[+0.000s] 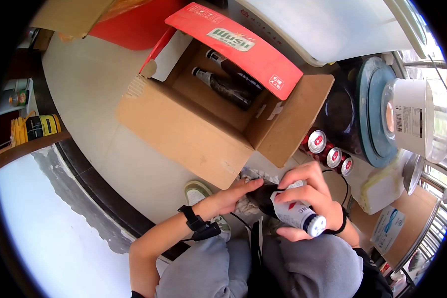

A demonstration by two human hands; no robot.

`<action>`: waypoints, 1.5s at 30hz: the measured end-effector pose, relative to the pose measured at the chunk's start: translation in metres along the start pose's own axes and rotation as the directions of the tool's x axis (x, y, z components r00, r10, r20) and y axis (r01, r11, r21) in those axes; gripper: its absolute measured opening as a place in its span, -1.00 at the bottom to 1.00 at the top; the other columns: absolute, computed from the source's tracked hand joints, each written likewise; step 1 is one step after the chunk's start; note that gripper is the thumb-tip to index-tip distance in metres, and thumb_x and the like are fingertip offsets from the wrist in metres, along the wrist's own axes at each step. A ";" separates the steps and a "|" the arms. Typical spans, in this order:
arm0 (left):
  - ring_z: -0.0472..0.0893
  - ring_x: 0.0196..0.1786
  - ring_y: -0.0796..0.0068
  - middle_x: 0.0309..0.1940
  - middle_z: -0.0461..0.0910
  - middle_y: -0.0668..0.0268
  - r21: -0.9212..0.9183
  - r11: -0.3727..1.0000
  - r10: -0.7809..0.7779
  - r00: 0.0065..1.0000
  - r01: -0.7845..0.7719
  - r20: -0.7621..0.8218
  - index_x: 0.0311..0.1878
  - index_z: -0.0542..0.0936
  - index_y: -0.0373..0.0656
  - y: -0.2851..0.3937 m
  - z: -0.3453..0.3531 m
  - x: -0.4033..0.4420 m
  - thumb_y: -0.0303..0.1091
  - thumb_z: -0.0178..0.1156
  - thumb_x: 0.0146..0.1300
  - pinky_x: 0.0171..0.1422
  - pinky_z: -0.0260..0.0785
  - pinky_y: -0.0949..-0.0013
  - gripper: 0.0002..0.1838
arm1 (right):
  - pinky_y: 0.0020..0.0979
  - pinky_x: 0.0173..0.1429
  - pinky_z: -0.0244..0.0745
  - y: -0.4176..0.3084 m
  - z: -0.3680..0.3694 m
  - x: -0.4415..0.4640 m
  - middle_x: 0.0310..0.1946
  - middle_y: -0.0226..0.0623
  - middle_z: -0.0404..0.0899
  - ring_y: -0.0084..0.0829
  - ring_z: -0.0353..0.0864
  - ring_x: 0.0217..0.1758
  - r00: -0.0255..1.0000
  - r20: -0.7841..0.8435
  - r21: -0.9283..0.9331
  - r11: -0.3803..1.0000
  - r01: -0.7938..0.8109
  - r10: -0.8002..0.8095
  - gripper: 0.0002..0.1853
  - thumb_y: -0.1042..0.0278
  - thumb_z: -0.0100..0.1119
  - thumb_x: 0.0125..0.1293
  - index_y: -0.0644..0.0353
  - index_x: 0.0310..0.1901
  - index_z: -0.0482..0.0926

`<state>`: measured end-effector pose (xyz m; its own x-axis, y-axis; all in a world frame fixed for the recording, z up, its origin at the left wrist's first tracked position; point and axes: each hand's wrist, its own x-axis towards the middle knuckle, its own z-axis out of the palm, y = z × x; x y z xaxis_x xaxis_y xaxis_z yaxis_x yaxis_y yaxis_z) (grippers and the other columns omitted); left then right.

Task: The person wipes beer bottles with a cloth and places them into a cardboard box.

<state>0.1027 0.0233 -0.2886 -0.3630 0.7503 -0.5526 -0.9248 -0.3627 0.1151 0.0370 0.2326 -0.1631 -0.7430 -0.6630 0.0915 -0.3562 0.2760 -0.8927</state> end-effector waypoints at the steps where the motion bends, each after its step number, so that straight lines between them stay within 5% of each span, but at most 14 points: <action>1: 0.57 0.12 0.54 0.10 0.60 0.34 -0.010 1.000 0.001 0.999 -0.001 -0.043 0.24 0.50 -0.17 -0.002 -0.004 -0.001 0.07 0.23 0.38 0.23 0.44 0.38 -0.43 | -0.29 0.00 0.31 0.000 -0.001 -0.002 -0.09 -0.32 0.47 -0.28 0.42 -0.11 0.999 -0.042 -0.052 0.998 -0.026 0.023 -0.45 0.15 0.58 -0.20 0.02 -0.07 0.66; 4: 0.58 0.10 0.51 0.06 0.61 0.32 -0.042 0.998 0.044 0.984 -0.052 -0.170 0.15 0.55 -0.17 -0.010 -0.018 0.007 0.06 0.27 0.36 0.22 0.45 0.36 -0.48 | -0.38 -0.17 0.36 -0.001 -0.006 -0.004 -0.19 -0.29 0.46 -0.33 0.44 -0.23 0.992 -0.095 -0.166 0.981 -0.098 0.083 -0.54 0.22 0.57 -0.17 0.07 -0.15 0.67; 8: 0.56 0.08 0.52 0.01 0.61 0.33 -0.060 0.990 0.115 0.973 -0.129 -0.200 0.14 0.55 -0.16 -0.014 -0.026 0.016 0.06 0.31 0.33 0.22 0.42 0.34 -0.47 | -0.47 -0.31 0.44 0.002 -0.005 0.001 -0.34 -0.29 0.55 -0.39 0.54 -0.39 0.968 -0.154 -0.089 0.973 -0.213 0.198 -0.63 0.38 0.53 -0.09 0.17 -0.18 0.64; 15: 0.46 0.13 0.51 0.06 0.54 0.36 0.092 0.966 0.257 0.947 -0.243 -0.195 0.14 0.54 -0.15 -0.006 -0.023 0.020 0.08 0.35 0.29 0.27 0.30 0.33 -0.44 | -0.50 -0.37 0.44 0.012 -0.007 -0.014 -0.42 -0.26 0.63 -0.46 0.56 -0.47 0.955 -0.209 -0.224 0.941 -0.255 0.210 -0.63 0.35 0.54 -0.07 0.23 -0.22 0.61; 24: 0.39 0.22 0.52 0.13 0.50 0.45 -0.015 0.910 0.400 0.885 -0.415 -0.236 0.19 0.52 -0.11 -0.025 -0.044 0.018 -0.15 0.46 0.22 0.35 0.18 0.32 -0.46 | -0.51 -0.52 0.35 0.008 -0.001 -0.019 -0.55 -0.32 0.59 -0.47 0.50 -0.63 0.926 -0.227 -0.199 0.916 -0.348 0.302 -0.66 0.32 0.57 -0.07 0.18 -0.28 0.61; 27: 0.44 0.28 0.44 0.20 0.50 0.34 0.113 0.895 0.445 0.863 -0.431 -0.237 0.27 0.47 -0.12 -0.026 -0.047 0.016 -0.18 0.37 0.31 0.39 0.32 0.25 -0.47 | -0.51 -0.58 0.29 0.012 0.002 -0.022 -0.62 -0.35 0.53 -0.47 0.46 -0.68 0.969 -0.219 -0.300 0.937 -0.181 0.117 -0.67 0.32 0.57 -0.07 0.17 -0.28 0.63; 29: 0.43 0.27 0.46 0.19 0.48 0.36 -0.131 0.928 0.309 0.916 -0.350 -0.258 0.25 0.48 -0.11 -0.043 -0.070 0.028 -0.13 0.33 0.34 0.39 0.29 0.27 -0.50 | -0.49 -0.60 0.27 0.014 0.005 -0.023 -0.64 -0.36 0.50 -0.48 0.44 -0.69 0.980 -0.198 -0.315 0.945 -0.090 0.027 -0.67 0.32 0.57 -0.06 0.18 -0.27 0.65; 31: 0.42 0.26 0.48 0.17 0.47 0.37 -0.159 0.940 0.242 0.918 -0.302 -0.313 0.24 0.48 -0.10 -0.055 -0.080 0.037 -0.08 0.29 0.37 0.39 0.26 0.29 -0.52 | -0.48 -0.61 0.26 0.016 0.006 -0.022 -0.64 -0.37 0.49 -0.48 0.44 -0.69 0.984 -0.169 -0.318 0.948 -0.008 -0.048 -0.67 0.32 0.57 -0.06 0.19 -0.26 0.66; 35: 0.41 0.22 0.52 0.13 0.47 0.39 0.166 0.914 0.406 0.818 -0.371 -0.408 0.21 0.49 -0.11 -0.047 -0.060 0.037 -0.07 0.26 0.41 0.37 0.21 0.33 -0.56 | -0.48 -0.63 0.26 0.019 0.006 -0.022 -0.62 -0.38 0.47 -0.48 0.44 -0.68 0.993 -0.067 -0.293 0.953 0.073 -0.096 -0.64 0.33 0.58 -0.10 0.20 -0.24 0.67; 38: 0.41 0.20 0.53 0.12 0.48 0.40 0.048 0.930 0.346 0.825 -0.364 -0.446 0.18 0.50 -0.11 -0.057 -0.075 0.036 -0.12 0.27 0.40 0.34 0.23 0.33 -0.60 | -0.50 -0.61 0.26 0.017 0.005 -0.023 -0.62 -0.41 0.46 -0.49 0.43 -0.68 0.999 -0.054 -0.254 0.967 -0.011 -0.003 -0.63 0.33 0.58 -0.07 0.20 -0.22 0.65; 42: 0.43 0.20 0.53 0.10 0.49 0.41 -0.222 0.917 0.291 0.936 -0.332 -0.196 0.14 0.50 -0.08 -0.074 -0.116 0.035 -0.20 0.28 0.38 0.34 0.27 0.29 -0.65 | -0.54 -0.58 0.29 0.019 0.010 -0.027 -0.61 -0.40 0.51 -0.56 0.43 -0.68 0.979 -0.158 -0.162 0.975 -0.155 0.129 -0.64 0.31 0.57 -0.01 0.21 -0.20 0.64; 45: 0.44 0.21 0.51 0.10 0.50 0.39 -0.255 0.854 0.371 0.874 -0.453 -0.313 0.14 0.49 -0.08 -0.060 -0.084 0.027 -0.25 0.27 0.37 0.37 0.28 0.26 -0.66 | -0.58 -0.56 0.31 0.011 0.010 -0.023 -0.58 -0.37 0.58 -0.62 0.45 -0.65 0.863 -0.205 -0.164 0.853 -0.496 0.462 -0.65 0.30 0.56 0.03 0.22 -0.21 0.63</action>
<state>0.1579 0.0188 -0.3802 -0.6244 0.3487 -0.6990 -0.5962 -0.7908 0.1381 0.0556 0.2438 -0.1789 -0.9220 -0.3018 -0.2427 -0.0288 0.6784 -0.7341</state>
